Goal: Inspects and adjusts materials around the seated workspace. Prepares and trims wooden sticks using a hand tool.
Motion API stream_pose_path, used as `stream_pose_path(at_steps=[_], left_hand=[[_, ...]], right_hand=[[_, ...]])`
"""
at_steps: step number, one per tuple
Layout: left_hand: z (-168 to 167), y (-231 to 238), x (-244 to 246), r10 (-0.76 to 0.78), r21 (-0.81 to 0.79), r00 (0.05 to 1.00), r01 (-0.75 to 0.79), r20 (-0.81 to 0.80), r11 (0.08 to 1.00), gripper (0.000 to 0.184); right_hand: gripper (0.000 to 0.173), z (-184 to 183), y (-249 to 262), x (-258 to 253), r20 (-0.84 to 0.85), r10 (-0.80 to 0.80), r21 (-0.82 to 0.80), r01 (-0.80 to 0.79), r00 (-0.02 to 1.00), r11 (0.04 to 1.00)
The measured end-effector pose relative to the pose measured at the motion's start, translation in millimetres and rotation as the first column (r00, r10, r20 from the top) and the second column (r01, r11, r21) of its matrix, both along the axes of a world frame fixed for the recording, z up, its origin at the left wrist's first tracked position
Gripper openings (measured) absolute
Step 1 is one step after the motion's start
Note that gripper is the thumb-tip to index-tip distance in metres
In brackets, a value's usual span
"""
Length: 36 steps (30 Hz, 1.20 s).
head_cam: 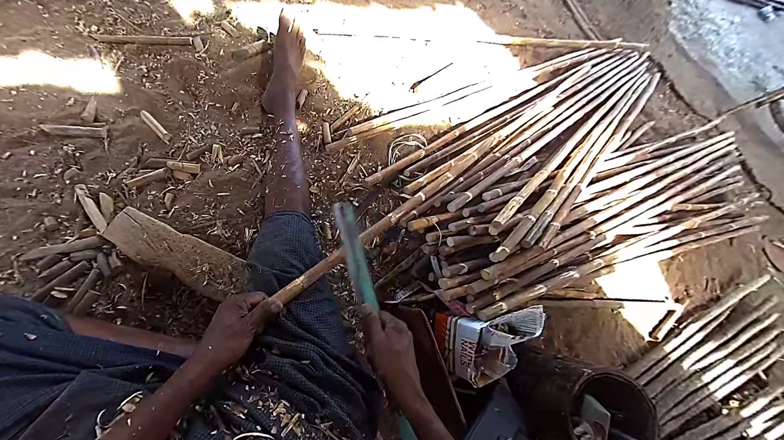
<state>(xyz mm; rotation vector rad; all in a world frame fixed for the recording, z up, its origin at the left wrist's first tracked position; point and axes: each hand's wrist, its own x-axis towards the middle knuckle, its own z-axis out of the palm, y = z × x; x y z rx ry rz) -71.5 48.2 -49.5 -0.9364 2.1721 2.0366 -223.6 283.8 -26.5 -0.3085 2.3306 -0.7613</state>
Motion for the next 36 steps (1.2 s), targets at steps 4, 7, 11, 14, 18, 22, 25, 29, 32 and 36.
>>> stream_pose_path(at_steps=[4,7,11,14,18,22,25,29,32,36], left_hand=[[0,-2,2,-0.019,-0.050,1.000,0.020,0.013,0.999,0.035],[-1,0,0,-0.018,-0.044,1.000,0.017,-0.005,0.999,0.041],[0,2,4,0.000,-0.095,1.000,0.002,0.026,0.995,0.045],[0,3,0,0.002,-0.128,1.000,0.001,0.023,0.992,0.051],[2,4,1,0.027,-0.111,0.998,-0.020,0.065,0.994,0.052],[2,4,-2,0.019,-0.094,0.999,-0.016,0.032,0.995,0.057],[4,5,2,0.050,-0.120,0.998,-0.044,0.044,0.992,0.056],[12,-5,-3,-0.059,-0.243,0.993,0.083,0.104,0.966,0.035],[15,-7,1,-0.040,-0.316,0.991,0.079,0.127,0.946,0.030],[14,-8,-2,0.021,-0.157,0.995,-0.005,0.099,0.988,0.019]], right_hand=[[0.058,7,-1,13,0.015,0.165,0.032,-0.165,0.986,0.986],[0.059,-6,0,-2,-0.036,-0.068,0.006,0.069,0.997,0.998],[0.059,6,-3,24,-0.051,0.224,0.046,-0.222,0.973,0.974],[0.058,-3,-2,4,-0.039,-0.036,0.010,0.037,0.999,0.999],[0.059,5,-3,22,-0.016,0.225,0.052,-0.224,0.974,0.973],[0.060,-8,-1,6,-0.035,-0.017,-0.012,0.016,0.999,1.000],[0.058,4,-8,27,-0.029,0.286,0.050,-0.284,0.958,0.957],[0.059,-7,3,-14,-0.020,-0.033,-0.021,0.032,0.999,0.999],[0.062,-13,-3,-13,-0.067,-0.077,-0.014,0.076,0.995,0.997],[0.056,2,-9,10,-0.055,0.260,0.056,-0.257,0.964,0.965]])
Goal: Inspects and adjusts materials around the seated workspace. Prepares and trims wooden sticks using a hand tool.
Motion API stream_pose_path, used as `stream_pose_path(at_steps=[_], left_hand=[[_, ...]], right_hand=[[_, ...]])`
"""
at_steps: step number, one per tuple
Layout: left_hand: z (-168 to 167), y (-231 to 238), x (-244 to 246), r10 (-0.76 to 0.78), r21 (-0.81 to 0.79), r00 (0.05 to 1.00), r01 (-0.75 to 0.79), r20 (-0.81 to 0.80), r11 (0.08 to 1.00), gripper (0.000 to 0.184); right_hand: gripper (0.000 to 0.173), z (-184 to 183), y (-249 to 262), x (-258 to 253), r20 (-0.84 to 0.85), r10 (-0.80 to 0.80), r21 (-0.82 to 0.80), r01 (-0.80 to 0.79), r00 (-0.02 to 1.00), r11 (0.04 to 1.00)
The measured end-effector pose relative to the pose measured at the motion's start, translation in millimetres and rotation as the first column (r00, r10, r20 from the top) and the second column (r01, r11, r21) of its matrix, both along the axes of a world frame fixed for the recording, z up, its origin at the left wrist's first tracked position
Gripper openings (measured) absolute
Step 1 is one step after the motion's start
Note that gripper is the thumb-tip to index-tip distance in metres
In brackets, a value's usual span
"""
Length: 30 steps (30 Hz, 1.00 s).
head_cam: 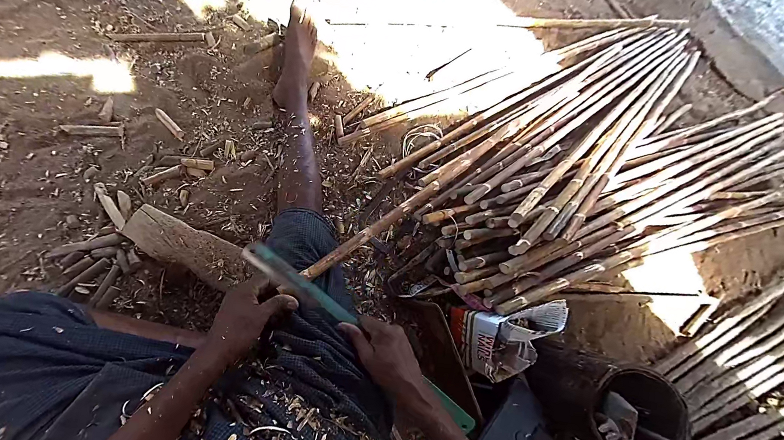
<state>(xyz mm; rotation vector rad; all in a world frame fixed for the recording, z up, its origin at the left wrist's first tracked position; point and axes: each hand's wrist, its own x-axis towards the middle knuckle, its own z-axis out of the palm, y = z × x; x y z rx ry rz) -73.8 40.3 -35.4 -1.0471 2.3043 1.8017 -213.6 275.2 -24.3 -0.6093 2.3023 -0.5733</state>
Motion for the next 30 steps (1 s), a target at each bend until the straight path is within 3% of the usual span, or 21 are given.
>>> stream_pose_path(at_steps=[3,4,7,8,11,12,14,15,18,19,22,26,29,30], left_hand=[[-2,0,2,0.003,0.052,1.000,-0.002,-0.017,0.999,0.017],[-2,1,3,0.012,0.061,0.999,-0.010,-0.035,0.998,0.015],[0,2,2,0.063,0.105,0.997,-0.058,-0.046,0.993,0.011],[1,1,1,0.059,0.111,0.997,-0.054,-0.043,0.992,0.010],[-2,1,2,0.054,0.125,0.996,-0.045,-0.072,0.991,0.013],[-3,1,3,0.054,0.124,0.995,-0.044,-0.081,0.991,0.014],[-2,0,5,0.059,0.114,0.996,-0.051,-0.066,0.992,0.016],[-2,0,7,0.060,0.113,0.997,-0.054,-0.053,0.992,0.018],[-6,-2,4,0.058,0.113,0.996,-0.050,-0.067,0.992,0.024],[-7,-2,5,0.061,0.116,0.996,-0.053,-0.066,0.992,0.024],[-10,-2,8,0.065,0.112,0.995,-0.057,-0.073,0.992,0.029],[-10,-2,1,0.066,0.146,0.993,-0.052,-0.093,0.988,0.035],[-10,-2,4,0.091,0.142,0.991,-0.076,-0.100,0.987,0.033],[-10,-1,4,0.092,0.147,0.992,-0.078,-0.091,0.986,0.033]], right_hand=[[0.062,-16,2,-19,0.028,-0.316,-0.103,0.317,0.948,0.943],[0.062,-15,0,-15,0.035,-0.300,-0.109,0.302,0.953,0.947],[0.055,1,-5,5,-0.008,0.045,-0.001,-0.045,0.999,0.999],[0.055,0,-4,0,-0.003,-0.005,-0.021,0.005,1.000,1.000],[0.063,-16,0,-17,0.041,-0.342,-0.124,0.345,0.939,0.931],[0.062,-14,-4,-13,0.040,-0.296,-0.113,0.299,0.954,0.948],[0.056,-5,-9,3,0.002,-0.026,-0.032,0.026,1.000,0.999],[0.055,-5,-8,6,0.006,-0.005,-0.027,0.005,1.000,1.000],[0.061,-16,-3,-14,0.043,-0.282,-0.103,0.285,0.958,0.953],[0.062,-17,-5,-11,0.036,-0.288,-0.105,0.290,0.957,0.951],[0.056,-2,-11,7,-0.011,0.041,-0.002,-0.041,0.999,0.999],[0.063,-11,-6,-14,0.009,-0.272,-0.087,0.272,0.962,0.958],[0.056,4,-14,5,-0.031,0.043,0.024,-0.043,0.999,0.999],[0.057,4,-12,3,-0.017,0.022,0.011,-0.022,1.000,1.000]])
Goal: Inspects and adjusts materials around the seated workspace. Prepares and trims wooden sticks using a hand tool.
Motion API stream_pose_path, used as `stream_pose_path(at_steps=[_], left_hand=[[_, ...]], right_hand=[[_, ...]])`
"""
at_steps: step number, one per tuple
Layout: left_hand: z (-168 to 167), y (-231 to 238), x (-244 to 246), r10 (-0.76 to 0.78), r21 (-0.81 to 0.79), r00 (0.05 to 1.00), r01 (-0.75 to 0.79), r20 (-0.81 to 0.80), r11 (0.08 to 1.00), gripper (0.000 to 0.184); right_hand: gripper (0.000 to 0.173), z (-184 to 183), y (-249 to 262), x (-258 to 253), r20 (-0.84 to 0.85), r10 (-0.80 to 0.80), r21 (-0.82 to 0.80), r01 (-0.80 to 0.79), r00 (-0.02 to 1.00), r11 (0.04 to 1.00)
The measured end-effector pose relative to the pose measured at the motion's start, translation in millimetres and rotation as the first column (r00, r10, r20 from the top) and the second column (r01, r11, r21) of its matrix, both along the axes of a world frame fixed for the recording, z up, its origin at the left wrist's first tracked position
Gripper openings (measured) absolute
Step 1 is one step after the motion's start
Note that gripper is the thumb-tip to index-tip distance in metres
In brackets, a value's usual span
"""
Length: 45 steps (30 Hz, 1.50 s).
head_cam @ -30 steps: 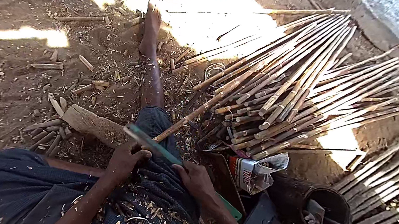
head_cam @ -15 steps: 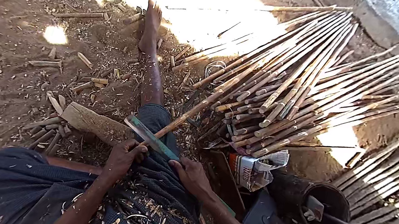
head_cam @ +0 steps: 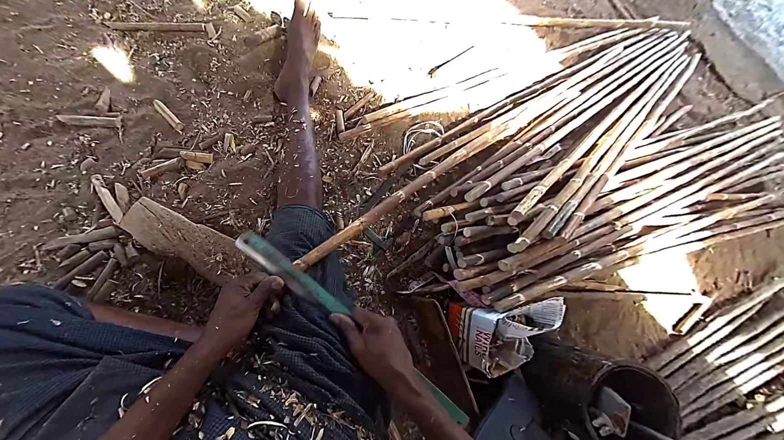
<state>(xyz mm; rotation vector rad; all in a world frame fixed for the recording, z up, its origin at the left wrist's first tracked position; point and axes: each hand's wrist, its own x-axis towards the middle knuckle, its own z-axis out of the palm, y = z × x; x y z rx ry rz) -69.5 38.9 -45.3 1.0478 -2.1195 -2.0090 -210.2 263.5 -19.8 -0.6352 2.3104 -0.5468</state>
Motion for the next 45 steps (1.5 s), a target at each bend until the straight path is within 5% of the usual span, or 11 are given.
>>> stream_pose_path(at_steps=[3,7,10,14,18,29,33,36,40,43,45], left_hand=[[0,0,-4,-0.009,0.029,1.000,0.009,0.001,1.000,0.035],[1,0,0,-0.009,-0.032,1.000,0.010,0.017,0.999,0.031],[2,2,-5,-0.035,-0.111,0.999,0.039,0.033,0.993,0.024],[2,2,0,-0.028,-0.151,0.998,0.036,0.051,0.988,0.025],[2,0,-1,-0.064,-0.103,0.996,0.069,0.057,0.992,0.034],[4,0,1,-0.081,-0.219,0.993,0.099,0.089,0.971,0.031],[3,1,0,-0.059,-0.143,0.996,0.069,0.072,0.987,0.037],[3,3,0,-0.008,-0.060,0.999,0.012,0.052,0.998,0.041],[4,4,-2,0.006,0.030,0.999,-0.007,0.037,1.000,0.048],[7,4,-2,0.025,-0.036,0.996,-0.022,0.081,0.999,0.049],[12,0,-6,-0.041,-0.104,0.988,0.057,0.150,0.993,0.035]], right_hand=[[0.065,-15,9,-19,0.018,-0.291,-0.093,0.291,0.957,0.952],[0.054,2,-4,1,-0.028,0.008,0.015,-0.007,1.000,1.000],[0.064,-4,0,-13,-0.013,-0.255,-0.100,0.252,0.967,0.963],[0.056,-2,-6,3,-0.035,0.042,0.000,-0.042,0.999,0.999],[0.067,-14,7,-15,0.019,-0.288,-0.105,0.288,0.957,0.952],[0.055,-3,-4,-2,-0.012,0.015,-0.021,-0.015,1.000,1.000],[0.067,-13,8,-10,0.052,-0.261,-0.113,0.265,0.964,0.958],[0.054,-2,-2,4,-0.023,0.025,-0.007,-0.025,0.999,1.000],[0.067,-10,9,-9,0.044,-0.261,-0.104,0.264,0.964,0.959],[0.055,0,-7,5,-0.020,0.043,0.021,-0.042,0.999,0.999],[0.055,1,-2,-2,-0.002,-0.026,-0.035,0.026,1.000,0.999]])
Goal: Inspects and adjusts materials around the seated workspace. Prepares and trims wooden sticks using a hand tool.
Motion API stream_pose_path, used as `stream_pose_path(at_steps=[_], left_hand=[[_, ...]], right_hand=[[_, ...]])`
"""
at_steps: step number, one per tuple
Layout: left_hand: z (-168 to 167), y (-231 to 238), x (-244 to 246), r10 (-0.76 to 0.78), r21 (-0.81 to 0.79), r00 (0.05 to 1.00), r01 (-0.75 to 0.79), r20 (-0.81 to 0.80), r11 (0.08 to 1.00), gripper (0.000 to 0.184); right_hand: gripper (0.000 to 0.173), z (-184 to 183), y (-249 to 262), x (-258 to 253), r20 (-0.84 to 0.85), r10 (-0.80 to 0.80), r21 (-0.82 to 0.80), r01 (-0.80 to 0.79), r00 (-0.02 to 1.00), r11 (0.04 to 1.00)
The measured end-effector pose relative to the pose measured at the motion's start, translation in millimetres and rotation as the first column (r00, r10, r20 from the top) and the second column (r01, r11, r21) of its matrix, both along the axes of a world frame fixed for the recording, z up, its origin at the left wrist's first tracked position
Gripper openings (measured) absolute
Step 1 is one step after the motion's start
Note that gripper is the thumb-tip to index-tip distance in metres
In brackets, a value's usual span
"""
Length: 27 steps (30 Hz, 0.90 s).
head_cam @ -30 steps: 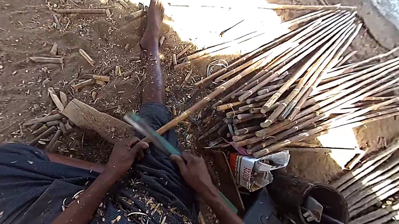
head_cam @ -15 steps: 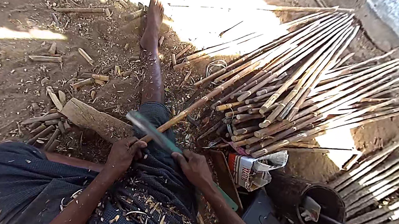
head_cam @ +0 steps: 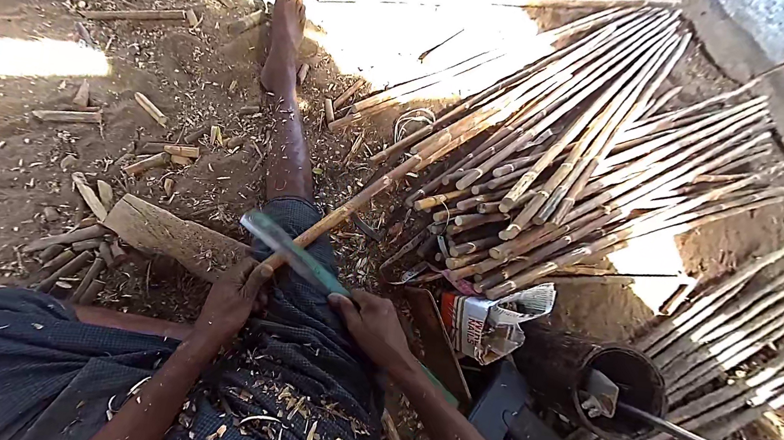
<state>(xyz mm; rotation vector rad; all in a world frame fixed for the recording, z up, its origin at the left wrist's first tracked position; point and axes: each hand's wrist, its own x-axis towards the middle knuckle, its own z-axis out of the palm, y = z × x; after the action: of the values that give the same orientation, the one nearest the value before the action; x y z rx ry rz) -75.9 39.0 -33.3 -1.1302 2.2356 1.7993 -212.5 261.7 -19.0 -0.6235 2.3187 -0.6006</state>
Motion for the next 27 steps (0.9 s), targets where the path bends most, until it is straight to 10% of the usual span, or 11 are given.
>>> stream_pose_path(at_steps=[3,7,11,15,19,22,27], left_hand=[[-1,-2,-3,-0.038,-0.038,0.999,0.037,-0.004,0.999,0.024],[4,-6,0,-0.050,0.005,0.999,0.051,-0.015,0.999,0.020],[2,-12,2,-0.077,0.022,0.997,0.078,-0.023,0.997,0.027],[-2,-13,5,-0.081,0.038,0.996,0.082,-0.032,0.996,0.027],[-1,-10,3,-0.086,0.027,0.995,0.087,-0.043,0.996,0.037],[1,-10,7,-0.103,0.053,0.994,0.105,-0.036,0.993,0.038],[-2,-7,2,-0.046,0.080,0.998,0.049,-0.037,0.996,0.040]], right_hand=[[0.070,-14,16,-16,0.073,-0.277,-0.098,0.283,0.958,0.954],[0.053,-3,-6,-4,-0.022,-0.056,-0.076,0.054,0.998,0.996],[0.066,-10,9,-15,0.099,-0.225,-0.135,0.238,0.969,0.962],[0.053,-8,-3,-2,-0.044,0.060,-0.036,-0.061,0.997,0.997],[0.065,-15,5,-10,0.060,-0.214,-0.110,0.220,0.975,0.969],[0.053,-7,-6,-1,0.004,-0.025,-0.051,0.025,1.000,0.998],[0.063,-9,1,-7,0.060,-0.146,-0.084,0.150,0.988,0.985]])
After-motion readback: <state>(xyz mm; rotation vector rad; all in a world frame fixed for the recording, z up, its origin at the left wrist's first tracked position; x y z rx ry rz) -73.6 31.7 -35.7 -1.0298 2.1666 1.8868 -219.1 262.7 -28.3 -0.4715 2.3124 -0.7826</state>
